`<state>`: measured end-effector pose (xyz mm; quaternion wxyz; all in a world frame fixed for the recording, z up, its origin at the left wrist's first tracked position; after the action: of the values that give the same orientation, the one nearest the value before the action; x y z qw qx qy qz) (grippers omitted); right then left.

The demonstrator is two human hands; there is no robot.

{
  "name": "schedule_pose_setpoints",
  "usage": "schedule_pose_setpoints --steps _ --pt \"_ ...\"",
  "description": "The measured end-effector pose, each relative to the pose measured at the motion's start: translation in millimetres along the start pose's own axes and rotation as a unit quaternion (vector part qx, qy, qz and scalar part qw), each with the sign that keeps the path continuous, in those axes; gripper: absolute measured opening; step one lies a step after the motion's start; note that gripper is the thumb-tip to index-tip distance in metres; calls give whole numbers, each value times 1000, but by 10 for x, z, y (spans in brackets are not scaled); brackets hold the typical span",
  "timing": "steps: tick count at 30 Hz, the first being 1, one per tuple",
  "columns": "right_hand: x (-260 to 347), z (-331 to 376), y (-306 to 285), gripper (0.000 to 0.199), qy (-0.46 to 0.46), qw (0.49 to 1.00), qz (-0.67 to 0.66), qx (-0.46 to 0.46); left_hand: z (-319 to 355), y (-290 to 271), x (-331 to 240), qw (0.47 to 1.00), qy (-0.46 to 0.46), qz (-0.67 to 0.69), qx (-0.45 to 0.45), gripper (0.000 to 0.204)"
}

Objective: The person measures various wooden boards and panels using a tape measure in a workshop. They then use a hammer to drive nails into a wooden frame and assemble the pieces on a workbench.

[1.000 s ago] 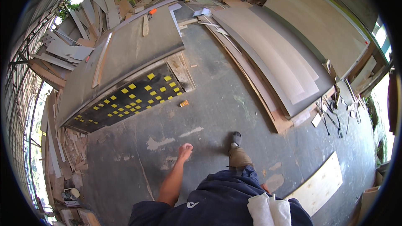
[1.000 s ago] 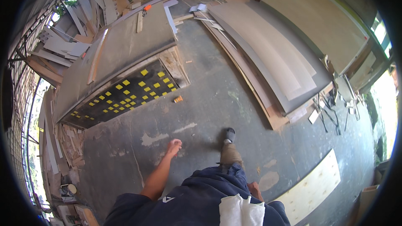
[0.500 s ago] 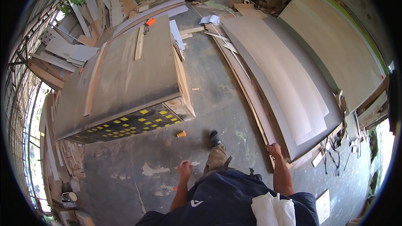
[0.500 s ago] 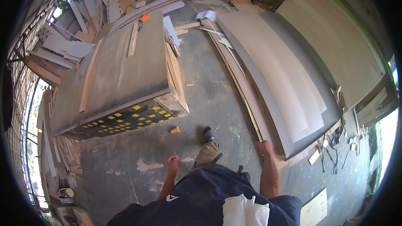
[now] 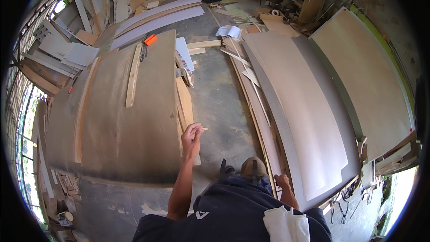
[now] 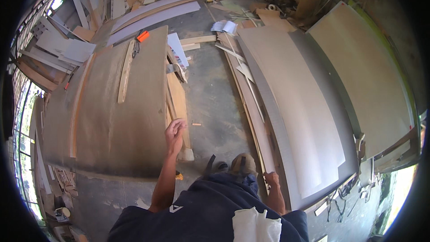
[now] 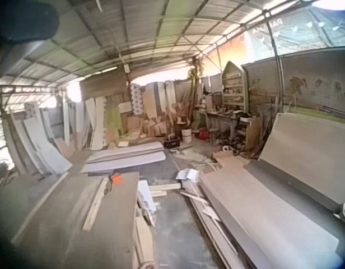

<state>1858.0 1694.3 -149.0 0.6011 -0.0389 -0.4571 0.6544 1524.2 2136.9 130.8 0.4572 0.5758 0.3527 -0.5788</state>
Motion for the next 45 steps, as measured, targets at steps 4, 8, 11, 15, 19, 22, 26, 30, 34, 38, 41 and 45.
schedule_pose_setpoints --steps 4,8,11,15,19,22,26,30,34,38,41,45 --pt "516 -365 -131 41 107 989 2 103 -1271 169 -166 995 -22 -83 -47 26" --pt "771 -1341 -276 39 112 986 34 122 -2433 111 -153 968 -42 -194 -154 34" --pt "1209 -2391 -563 38 99 987 55 117 -3312 -142 101 945 -54 -207 -247 36" --pt "2289 -4008 -1144 37 76 987 81 115 -4183 -639 271 926 -95 -157 -329 34" --pt "3738 -6027 -1758 52 -115 984 113 77 -4833 -474 57 918 -149 -120 -348 33" --pt "5231 -7016 -2188 43 -299 939 141 -98 -5293 -485 2 901 -163 -100 -390 33" --pt "7366 -7424 -2355 41 -235 964 -126 -9 -6013 -648 -90 867 -144 -116 -464 31" --pt "7974 -8491 -2223 41 -297 954 -32 -20 -7404 -666 -330 864 -128 -121 -472 30" --pt "8114 -9091 -2154 42 -150 985 14 80 -8784 -620 -560 883 -64 -78 -459 24" --pt "7910 -9497 -2121 39 -87 987 59 118 -9934 -357 -1187 915 -20 -106 -388 23" --pt "8219 -9503 -2146 40 -27 985 100 137 -10500 -271 -1442 926 -16 -58 -373 22" --pt "8589 -10411 -1883 41 -83 963 179 185 -11117 -471 -1277 906 -54 -9 -420 23"
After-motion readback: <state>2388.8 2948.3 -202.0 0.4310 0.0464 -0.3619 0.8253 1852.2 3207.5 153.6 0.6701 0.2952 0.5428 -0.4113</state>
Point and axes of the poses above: each hand's wrist, its own z-axis away from the middle knuckle, its own y-axis out of the palm, x = y × z, the point moved 5 cm from there along -z, towards the middle knuckle, and after that the axes turned 15 degrees about -y, right-handed, at the moved point
